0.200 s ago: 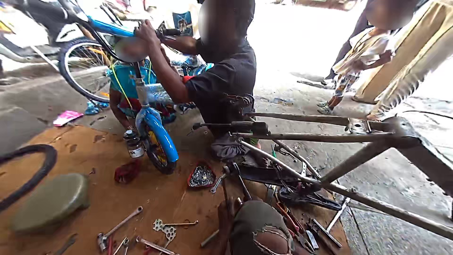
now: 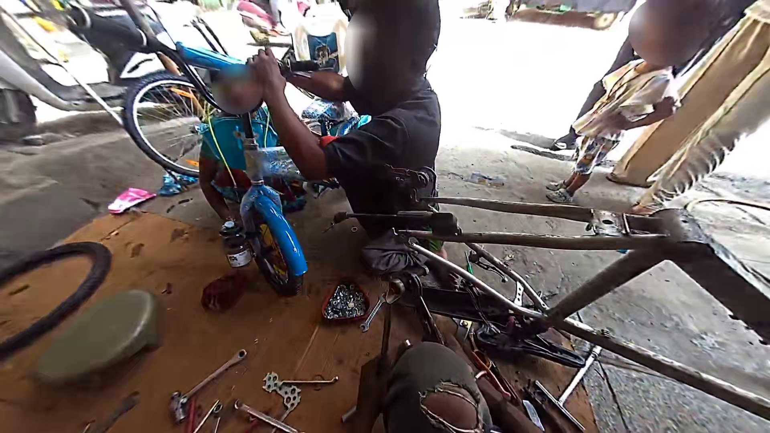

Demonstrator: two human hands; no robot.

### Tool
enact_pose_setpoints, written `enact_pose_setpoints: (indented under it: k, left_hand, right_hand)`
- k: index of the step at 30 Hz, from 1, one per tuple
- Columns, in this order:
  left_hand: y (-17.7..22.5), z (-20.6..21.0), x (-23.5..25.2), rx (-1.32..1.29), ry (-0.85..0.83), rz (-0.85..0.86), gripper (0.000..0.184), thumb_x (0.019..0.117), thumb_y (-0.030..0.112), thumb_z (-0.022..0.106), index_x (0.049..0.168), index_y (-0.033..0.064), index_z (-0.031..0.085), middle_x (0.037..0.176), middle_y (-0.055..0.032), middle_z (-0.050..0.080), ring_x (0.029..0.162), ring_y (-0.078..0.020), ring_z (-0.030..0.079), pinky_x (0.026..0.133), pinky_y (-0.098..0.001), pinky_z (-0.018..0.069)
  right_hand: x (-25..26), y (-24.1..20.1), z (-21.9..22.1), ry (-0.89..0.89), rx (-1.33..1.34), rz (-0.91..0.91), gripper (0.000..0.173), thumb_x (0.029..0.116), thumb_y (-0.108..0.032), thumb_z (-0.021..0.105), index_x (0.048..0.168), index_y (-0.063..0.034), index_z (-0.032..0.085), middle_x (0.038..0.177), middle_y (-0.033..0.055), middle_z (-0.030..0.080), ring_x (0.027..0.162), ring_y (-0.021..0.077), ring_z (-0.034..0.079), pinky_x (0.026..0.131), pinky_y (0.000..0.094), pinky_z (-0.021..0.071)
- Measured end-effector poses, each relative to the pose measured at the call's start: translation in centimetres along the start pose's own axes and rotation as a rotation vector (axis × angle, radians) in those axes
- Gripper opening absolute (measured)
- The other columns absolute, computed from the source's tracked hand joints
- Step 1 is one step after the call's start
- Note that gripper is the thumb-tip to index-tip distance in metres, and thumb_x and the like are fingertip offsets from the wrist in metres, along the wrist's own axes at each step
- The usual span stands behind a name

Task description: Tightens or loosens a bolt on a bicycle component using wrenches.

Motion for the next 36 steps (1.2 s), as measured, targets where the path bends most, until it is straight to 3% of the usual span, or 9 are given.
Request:
enact_pose_setpoints:
  k: [2, 6, 10, 14, 17, 20, 25, 33, 36]
  left_hand:
    - [-5.6, 0.4, -1.3, -0.197, -0.048, -0.2, 0.043, 0.1046, 0.032, 0.05, 0.086, -0.0028, 0.067, 0.062, -0.0022, 0.055, 0.053, -0.0094, 0.053, 0.054, -0.0278, 0.0488]
    - [-5.0, -4.4, -1.9, -0.18, 0.022, -0.291, 0.056, 0.0997, 0.055, 0.052, 0.082, 0.0043, 0.068, 0.061, 0.0079, 0.054, 0.053, 0.0021, 0.05, 0.054, -0.02, 0.0475]
    - [-6.7, -9.9, -2.6, -0.015, 0.076, -0.157, 0.058, 0.1017, 0.057, 0.051, 0.081, 0.0052, 0.068, 0.061, 0.0043, 0.054, 0.053, -0.0018, 0.05, 0.052, -0.0232, 0.0471]
    - [-4.8, -16.2, -1.2, 0.391, 0.042, -0.097, 0.054, 0.0996, 0.055, 0.052, 0.081, 0.0078, 0.071, 0.064, -0.0008, 0.062, 0.053, -0.0091, 0.057, 0.051, -0.0323, 0.0516]
    - [-1.8, -19.4, 1.1, 0.706, -0.005, -0.013, 0.057, 0.0955, 0.063, 0.053, 0.08, 0.0123, 0.074, 0.07, -0.0017, 0.068, 0.059, -0.0162, 0.065, 0.054, -0.0417, 0.0556]
    - [0.2, -21.0, 4.2, 0.908, -0.068, 0.098, 0.064, 0.096, 0.07, 0.047, 0.08, 0.0137, 0.072, 0.071, -0.0034, 0.067, 0.062, -0.0206, 0.067, 0.053, -0.0433, 0.0553]
    - [0.3, -21.3, 8.1, 1.013, -0.207, 0.139, 0.065, 0.0978, 0.068, 0.045, 0.08, 0.0118, 0.071, 0.07, -0.0055, 0.065, 0.063, -0.024, 0.067, 0.052, -0.0433, 0.0532]
    - [-1.7, -16.6, 12.8, 1.08, -0.392, 0.254, 0.06, 0.0956, 0.062, 0.053, 0.083, 0.0063, 0.072, 0.076, -0.0113, 0.064, 0.071, -0.0326, 0.068, 0.059, -0.049, 0.0542]
    - [-1.6, -14.3, 14.1, 1.131, -0.443, 0.345, 0.062, 0.0981, 0.062, 0.052, 0.082, 0.0048, 0.07, 0.071, -0.0112, 0.06, 0.065, -0.0312, 0.064, 0.055, -0.0447, 0.0491]
  right_hand:
    - [-0.6, -0.8, -0.2, -0.03, 0.014, -0.026, 0.013, 0.1025, -0.003, 0.052, 0.104, 0.0043, 0.063, 0.092, 0.0104, 0.061, 0.084, 0.0108, 0.057, 0.081, 0.0271, 0.0473]
    - [0.9, 0.9, 0.2, -0.057, 0.178, -0.148, 0.012, 0.1005, -0.005, 0.056, 0.089, -0.0042, 0.061, 0.075, -0.003, 0.055, 0.068, 0.0007, 0.051, 0.068, 0.0208, 0.0449]
    - [-1.3, 0.0, -0.4, -0.097, 0.116, -0.234, 0.019, 0.1034, 0.002, 0.046, 0.1, 0.0066, 0.064, 0.085, 0.0061, 0.058, 0.077, -0.0006, 0.05, 0.076, 0.0147, 0.0435]
    - [2.9, 1.0, -0.7, -0.157, 0.003, -0.152, 0.021, 0.1049, -0.005, 0.049, 0.105, 0.005, 0.067, 0.093, 0.0092, 0.065, 0.083, 0.0076, 0.057, 0.081, 0.0252, 0.0457]
    - [4.9, 2.6, -0.3, -0.167, -0.034, -0.091, 0.017, 0.1051, -0.006, 0.051, 0.101, 0.0013, 0.065, 0.088, 0.0051, 0.06, 0.08, 0.0055, 0.054, 0.079, 0.0237, 0.0456]
    - [10.7, 8.6, 1.6, -0.228, -0.053, -0.275, 0.011, 0.0964, -0.015, 0.064, 0.094, -0.0042, 0.066, 0.079, -0.0005, 0.06, 0.072, 0.0021, 0.056, 0.071, 0.0226, 0.0477]
    - [14.0, 12.8, 2.9, -0.318, -0.232, -0.212, 0.019, 0.0835, -0.021, 0.075, 0.09, -0.0073, 0.063, 0.077, 0.0035, 0.058, 0.071, 0.0138, 0.057, 0.069, 0.0366, 0.0485]
    - [18.1, 18.9, 4.1, -0.47, -0.444, 0.041, 0.02, 0.0834, -0.015, 0.073, 0.097, -0.0036, 0.064, 0.087, 0.0133, 0.063, 0.08, 0.0279, 0.062, 0.074, 0.0503, 0.0507]
    - [19.6, 20.3, 4.5, -0.507, -0.54, 0.047, 0.016, 0.0837, -0.016, 0.072, 0.09, -0.0041, 0.064, 0.081, 0.0125, 0.062, 0.077, 0.0281, 0.061, 0.07, 0.0504, 0.0483]
Point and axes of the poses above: each hand's wrist, its own x-axis towards the middle knuckle, its own z-axis out of the palm, y = z × x, the point moved 9 cm from there along x, towards the middle knuckle
